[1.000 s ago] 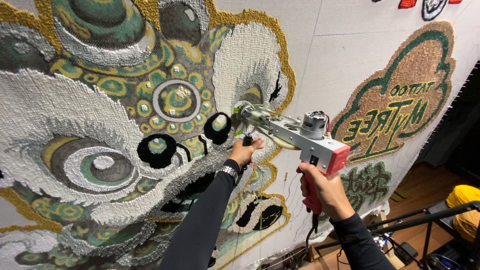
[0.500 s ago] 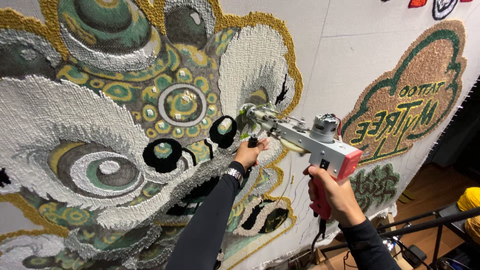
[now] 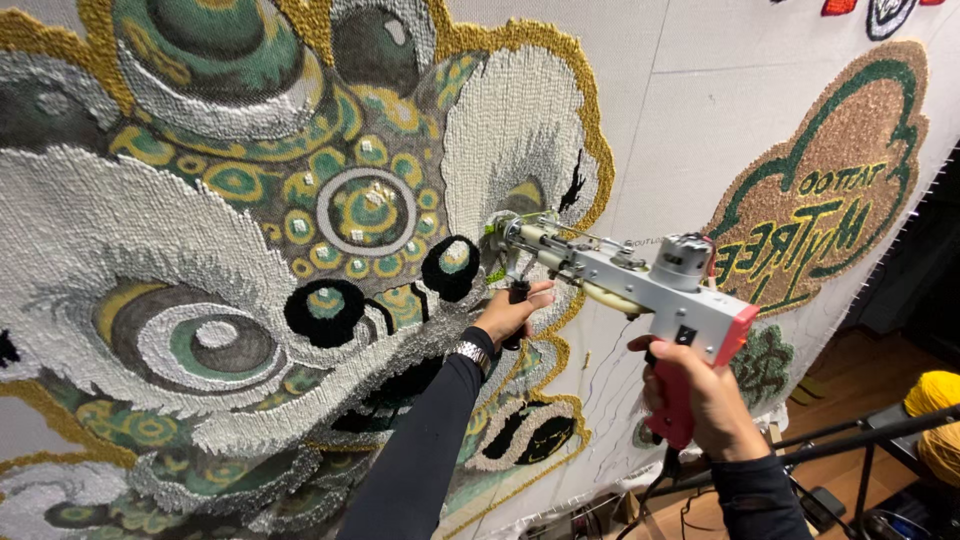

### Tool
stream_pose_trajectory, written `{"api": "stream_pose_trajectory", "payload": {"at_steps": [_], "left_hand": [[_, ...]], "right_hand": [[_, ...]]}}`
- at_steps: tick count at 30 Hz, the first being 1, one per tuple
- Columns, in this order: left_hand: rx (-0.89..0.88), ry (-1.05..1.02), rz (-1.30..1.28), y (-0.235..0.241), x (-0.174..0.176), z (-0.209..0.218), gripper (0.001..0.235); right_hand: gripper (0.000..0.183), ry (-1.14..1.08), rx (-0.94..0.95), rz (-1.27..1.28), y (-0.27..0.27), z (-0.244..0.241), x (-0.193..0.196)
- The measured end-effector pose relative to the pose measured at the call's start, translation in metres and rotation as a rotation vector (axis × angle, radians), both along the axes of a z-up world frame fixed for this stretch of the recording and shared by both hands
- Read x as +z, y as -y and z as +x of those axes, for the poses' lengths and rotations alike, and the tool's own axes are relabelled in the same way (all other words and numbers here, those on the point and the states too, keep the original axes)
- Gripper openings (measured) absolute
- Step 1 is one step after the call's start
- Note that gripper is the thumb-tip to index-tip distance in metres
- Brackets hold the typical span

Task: The person uses a pneumatic tufting gun to apply green yarn onto a large canvas stretched on a frame. They systematically fill in a section of a pre-drawn design featuring a stylized lion head, moving the tool in controlled strokes to create a textured surface.

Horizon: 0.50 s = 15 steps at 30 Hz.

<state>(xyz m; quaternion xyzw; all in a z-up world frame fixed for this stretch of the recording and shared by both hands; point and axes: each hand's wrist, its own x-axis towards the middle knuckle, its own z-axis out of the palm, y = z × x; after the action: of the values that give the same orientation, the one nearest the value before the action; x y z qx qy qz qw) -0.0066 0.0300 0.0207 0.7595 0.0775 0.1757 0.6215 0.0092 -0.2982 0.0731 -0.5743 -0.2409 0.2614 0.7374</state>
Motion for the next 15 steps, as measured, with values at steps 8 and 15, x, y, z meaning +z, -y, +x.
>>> {"api": "stream_pose_trajectory", "payload": {"at_steps": [8,15], "left_hand": [[-0.036,-0.006,0.022,0.032,-0.01,0.006,0.058],[0.089,-0.063,0.028,0.054,-0.016,0.013,0.051]], "right_hand": [[0.048,-0.032,0.097,0.095,0.034,0.034,-0.026],[0.049,-0.066,0.108,0.12,0.061,0.038,-0.037]]}}
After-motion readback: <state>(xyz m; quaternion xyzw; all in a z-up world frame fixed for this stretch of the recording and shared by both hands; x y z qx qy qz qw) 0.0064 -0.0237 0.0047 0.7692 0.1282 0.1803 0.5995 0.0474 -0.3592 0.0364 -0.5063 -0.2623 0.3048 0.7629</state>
